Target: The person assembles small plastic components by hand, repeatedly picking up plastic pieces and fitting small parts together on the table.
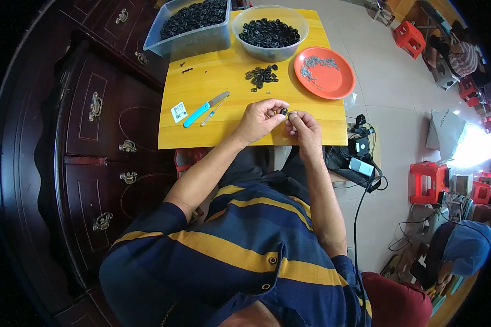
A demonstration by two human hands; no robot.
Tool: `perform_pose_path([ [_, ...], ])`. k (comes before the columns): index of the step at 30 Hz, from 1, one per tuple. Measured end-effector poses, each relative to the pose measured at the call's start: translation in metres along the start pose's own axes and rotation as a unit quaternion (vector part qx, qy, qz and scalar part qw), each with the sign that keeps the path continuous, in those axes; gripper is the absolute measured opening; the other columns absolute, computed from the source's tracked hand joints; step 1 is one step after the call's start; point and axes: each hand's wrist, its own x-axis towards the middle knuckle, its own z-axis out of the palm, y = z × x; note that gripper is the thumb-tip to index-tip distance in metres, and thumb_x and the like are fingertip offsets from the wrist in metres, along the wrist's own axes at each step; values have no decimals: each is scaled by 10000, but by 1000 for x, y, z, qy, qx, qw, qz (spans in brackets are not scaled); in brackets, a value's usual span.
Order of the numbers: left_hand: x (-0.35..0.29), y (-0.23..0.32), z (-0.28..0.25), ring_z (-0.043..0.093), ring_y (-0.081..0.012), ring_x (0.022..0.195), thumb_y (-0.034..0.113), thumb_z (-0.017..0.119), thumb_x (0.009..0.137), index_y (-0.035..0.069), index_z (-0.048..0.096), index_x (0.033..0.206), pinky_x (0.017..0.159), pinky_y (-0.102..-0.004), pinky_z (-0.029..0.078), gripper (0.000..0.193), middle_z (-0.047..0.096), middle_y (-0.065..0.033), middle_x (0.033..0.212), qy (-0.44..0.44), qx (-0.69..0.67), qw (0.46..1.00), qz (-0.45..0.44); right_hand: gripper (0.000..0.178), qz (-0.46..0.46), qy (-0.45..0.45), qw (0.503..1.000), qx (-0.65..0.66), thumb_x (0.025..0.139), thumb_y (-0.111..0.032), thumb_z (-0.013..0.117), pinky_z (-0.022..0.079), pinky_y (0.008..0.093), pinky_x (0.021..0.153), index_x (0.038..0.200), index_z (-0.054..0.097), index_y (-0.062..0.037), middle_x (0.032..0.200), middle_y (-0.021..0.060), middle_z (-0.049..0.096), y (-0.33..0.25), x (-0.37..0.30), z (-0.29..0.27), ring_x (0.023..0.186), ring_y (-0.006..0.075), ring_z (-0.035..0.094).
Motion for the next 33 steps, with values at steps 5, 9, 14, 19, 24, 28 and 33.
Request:
perform_pose_path([
  [5,-1,-4,1,600,-37,786,9,660,863,21,652,1114,742,-210,507,251,669,18,933,-3,-18,1000,-1,169,9,0,1000,10,936,-207,632,430,212,647,994,651,-50,815,-6,646,3,0,-1,712,69,570],
  [9,-4,-10,0,588,-31,798,6,656,863,26,644,1122,753,-211,499,259,659,26,945,-3,-44,999,-1,156,11,-1,1000,15,935,-206,633,428,212,643,982,654,-58,808,-10,645,2,-3,1,699,68,567],
  [14,-4,-11,-1,585,-33,802,10,651,868,27,638,1132,758,-214,499,264,658,23,957,-11,-48,999,-9,152,6,2,1000,6,929,-204,638,429,209,644,973,654,-59,806,-11,643,1,-1,1,691,66,565],
  [19,-3,-10,-2,585,-34,793,17,651,873,25,637,1134,756,-216,502,261,661,21,956,-11,-36,999,-9,149,9,-1,1000,6,925,-203,641,428,208,639,964,655,-61,802,-14,643,2,0,2,692,64,563],
  [24,-3,-13,-1,605,-43,815,23,660,873,26,648,1140,768,-217,506,267,673,12,968,-23,-49,998,-26,140,7,-4,1000,-4,935,-186,630,435,212,642,963,650,-51,802,-8,643,3,0,2,688,67,561],
  [28,-2,-15,-3,621,-60,841,28,664,875,22,657,1142,785,-221,509,267,679,5,975,-35,-31,999,-28,137,4,-19,1000,14,945,-166,617,440,213,649,988,648,-39,807,-7,645,4,0,2,690,69,563],
  [33,5,-10,-13,629,-87,893,17,653,871,19,684,1110,824,-250,518,241,682,-5,968,-88,-23,995,-49,170,9,-36,999,-13,957,-153,601,459,216,667,1052,639,-17,856,9,669,0,-3,2,743,80,605],
])
